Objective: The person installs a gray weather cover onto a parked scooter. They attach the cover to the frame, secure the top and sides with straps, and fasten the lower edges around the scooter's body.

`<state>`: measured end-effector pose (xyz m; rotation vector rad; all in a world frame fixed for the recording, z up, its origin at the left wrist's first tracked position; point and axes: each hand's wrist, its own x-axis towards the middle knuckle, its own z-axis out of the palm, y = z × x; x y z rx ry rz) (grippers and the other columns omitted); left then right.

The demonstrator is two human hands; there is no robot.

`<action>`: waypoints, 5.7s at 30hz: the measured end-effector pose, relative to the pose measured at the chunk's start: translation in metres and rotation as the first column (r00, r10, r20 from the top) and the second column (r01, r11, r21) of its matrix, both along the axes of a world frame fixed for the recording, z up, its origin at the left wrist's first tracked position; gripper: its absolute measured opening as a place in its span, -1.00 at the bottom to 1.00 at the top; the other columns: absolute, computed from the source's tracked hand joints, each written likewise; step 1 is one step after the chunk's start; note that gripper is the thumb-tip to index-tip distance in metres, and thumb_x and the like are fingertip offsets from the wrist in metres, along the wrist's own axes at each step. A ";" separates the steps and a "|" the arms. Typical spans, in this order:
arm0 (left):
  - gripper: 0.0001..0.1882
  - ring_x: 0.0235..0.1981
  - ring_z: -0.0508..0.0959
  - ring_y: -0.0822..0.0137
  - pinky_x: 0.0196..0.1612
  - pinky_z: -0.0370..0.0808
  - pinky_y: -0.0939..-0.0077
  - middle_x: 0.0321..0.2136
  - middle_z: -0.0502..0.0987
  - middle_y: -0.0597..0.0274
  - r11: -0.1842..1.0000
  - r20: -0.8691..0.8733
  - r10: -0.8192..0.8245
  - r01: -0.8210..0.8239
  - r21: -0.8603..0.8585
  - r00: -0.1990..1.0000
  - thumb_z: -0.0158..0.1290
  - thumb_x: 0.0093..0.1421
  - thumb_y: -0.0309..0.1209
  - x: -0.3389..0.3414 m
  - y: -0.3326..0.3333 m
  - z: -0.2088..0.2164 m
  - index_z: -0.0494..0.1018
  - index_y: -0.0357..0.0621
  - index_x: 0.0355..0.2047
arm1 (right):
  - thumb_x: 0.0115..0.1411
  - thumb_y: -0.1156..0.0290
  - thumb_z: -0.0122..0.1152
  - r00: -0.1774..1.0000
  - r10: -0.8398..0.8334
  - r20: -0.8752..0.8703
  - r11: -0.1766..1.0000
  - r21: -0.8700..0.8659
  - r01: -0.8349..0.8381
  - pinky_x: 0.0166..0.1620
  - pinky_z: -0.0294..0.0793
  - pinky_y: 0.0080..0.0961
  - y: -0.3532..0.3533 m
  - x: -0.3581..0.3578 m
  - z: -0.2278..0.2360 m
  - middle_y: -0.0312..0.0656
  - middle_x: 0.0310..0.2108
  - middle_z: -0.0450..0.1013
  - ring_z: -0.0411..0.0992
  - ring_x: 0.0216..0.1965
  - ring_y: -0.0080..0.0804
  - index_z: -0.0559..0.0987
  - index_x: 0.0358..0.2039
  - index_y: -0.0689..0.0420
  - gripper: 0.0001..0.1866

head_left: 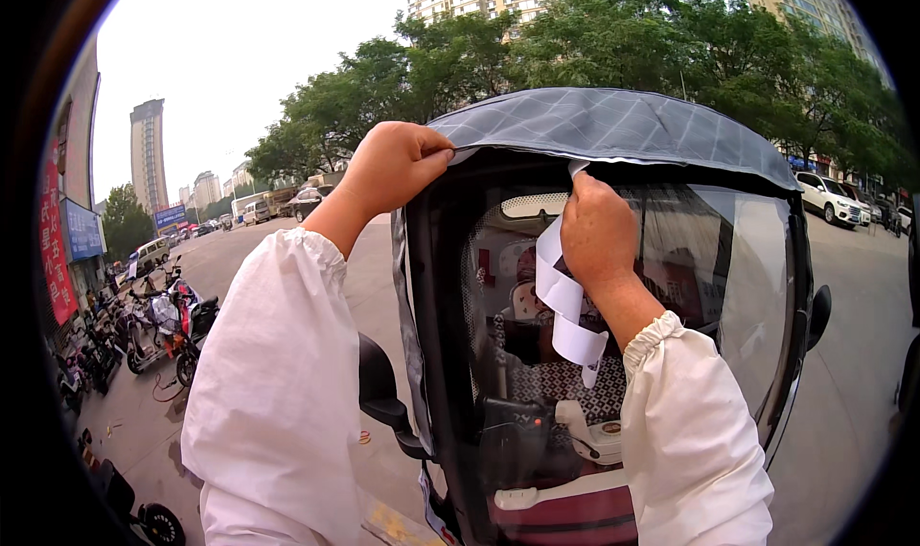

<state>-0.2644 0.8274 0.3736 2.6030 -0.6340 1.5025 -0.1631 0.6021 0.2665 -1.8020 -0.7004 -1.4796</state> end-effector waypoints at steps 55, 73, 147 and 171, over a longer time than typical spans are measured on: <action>-0.56 -0.29 0.52 0.07 -0.18 0.50 0.23 -0.34 0.49 0.15 0.972 0.222 -0.191 0.152 0.181 0.956 0.11 0.02 -0.69 0.004 0.059 -0.060 0.54 -0.06 -0.06 | 0.11 0.44 0.22 0.630 -0.091 0.771 0.691 -0.407 0.598 -0.08 0.50 -0.38 -0.036 -0.021 0.078 -0.26 -0.26 0.49 0.48 -0.13 -0.32 0.57 -0.26 0.10 -0.84; -0.50 -0.36 0.55 0.13 -0.29 0.51 0.21 -0.40 0.46 0.21 0.933 0.242 -0.191 0.099 0.346 0.951 0.12 0.01 -0.68 0.010 0.061 -0.055 0.55 0.00 -0.02 | 0.09 0.48 0.24 0.715 -0.104 0.691 0.801 -0.368 0.472 -0.35 0.55 -0.42 -0.032 -0.002 0.062 -0.25 -0.26 0.47 0.53 -0.38 -0.38 0.51 -0.29 0.09 -0.85; -0.36 0.52 0.00 0.24 0.54 -0.10 0.16 0.50 0.06 0.36 0.791 0.157 0.017 -0.109 0.603 0.988 -0.10 0.41 -0.05 0.101 -0.106 -0.023 0.12 0.32 0.47 | 0.16 0.44 0.20 0.606 -0.246 0.757 0.701 -0.293 0.650 0.09 0.60 -0.30 -0.145 0.064 0.037 0.00 -0.11 0.63 0.62 -0.02 -0.17 0.66 -0.07 0.28 -0.66; -0.66 -0.14 0.60 0.02 -0.05 0.55 0.20 -0.18 0.59 0.10 0.876 0.346 -0.478 0.409 0.254 0.807 0.18 0.12 -0.58 0.155 -0.231 -0.038 0.57 -0.16 -0.05 | 0.19 0.61 0.10 0.802 -0.261 0.538 0.839 -0.285 0.464 0.17 0.54 -0.28 -0.254 0.098 0.050 -0.01 0.05 0.57 0.54 0.11 -0.13 0.55 0.12 0.21 -0.55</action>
